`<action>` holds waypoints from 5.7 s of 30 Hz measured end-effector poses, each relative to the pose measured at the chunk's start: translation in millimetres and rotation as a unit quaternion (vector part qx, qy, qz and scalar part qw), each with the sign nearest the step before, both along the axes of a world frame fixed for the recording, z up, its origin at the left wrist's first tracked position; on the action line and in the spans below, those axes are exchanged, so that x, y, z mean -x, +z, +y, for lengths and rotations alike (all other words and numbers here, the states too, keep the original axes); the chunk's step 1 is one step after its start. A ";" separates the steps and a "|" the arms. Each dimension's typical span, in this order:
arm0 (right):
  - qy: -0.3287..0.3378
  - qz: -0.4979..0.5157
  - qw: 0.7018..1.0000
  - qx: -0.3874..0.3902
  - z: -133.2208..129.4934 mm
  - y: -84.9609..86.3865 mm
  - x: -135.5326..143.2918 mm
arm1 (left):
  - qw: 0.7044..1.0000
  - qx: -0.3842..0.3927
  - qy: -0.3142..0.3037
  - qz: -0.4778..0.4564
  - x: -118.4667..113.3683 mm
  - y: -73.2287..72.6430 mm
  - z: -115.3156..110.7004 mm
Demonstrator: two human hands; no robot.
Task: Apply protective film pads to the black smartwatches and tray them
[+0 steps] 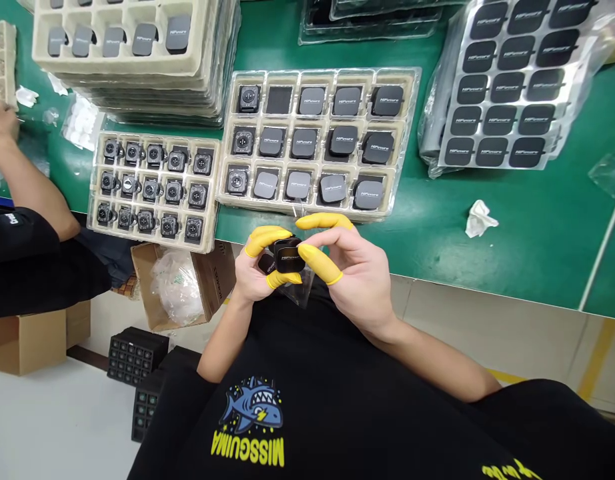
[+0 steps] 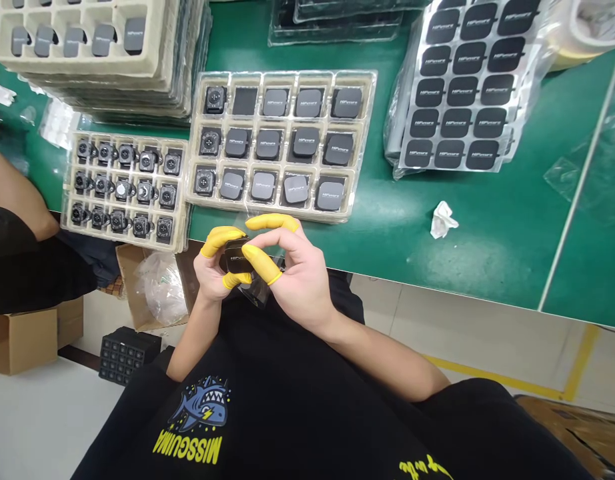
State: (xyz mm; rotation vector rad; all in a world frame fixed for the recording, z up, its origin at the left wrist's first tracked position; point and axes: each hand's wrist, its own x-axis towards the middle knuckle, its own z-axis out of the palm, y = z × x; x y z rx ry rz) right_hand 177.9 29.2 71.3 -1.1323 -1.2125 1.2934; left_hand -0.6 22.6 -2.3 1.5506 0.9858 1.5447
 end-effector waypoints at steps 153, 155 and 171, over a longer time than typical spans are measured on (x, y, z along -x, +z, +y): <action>0.253 -0.070 0.964 0.044 9.7 1.7 44.5 | 0.918 -0.038 0.167 0.358 47.6 23.5 -61.9; 0.257 -0.063 0.962 0.067 10.8 1.7 40.1 | 0.913 -0.031 0.166 0.371 45.4 22.1 -61.4; 0.274 -0.018 0.959 0.072 24.7 -3.6 12.3 | 0.978 0.139 0.009 0.157 47.7 34.4 -55.3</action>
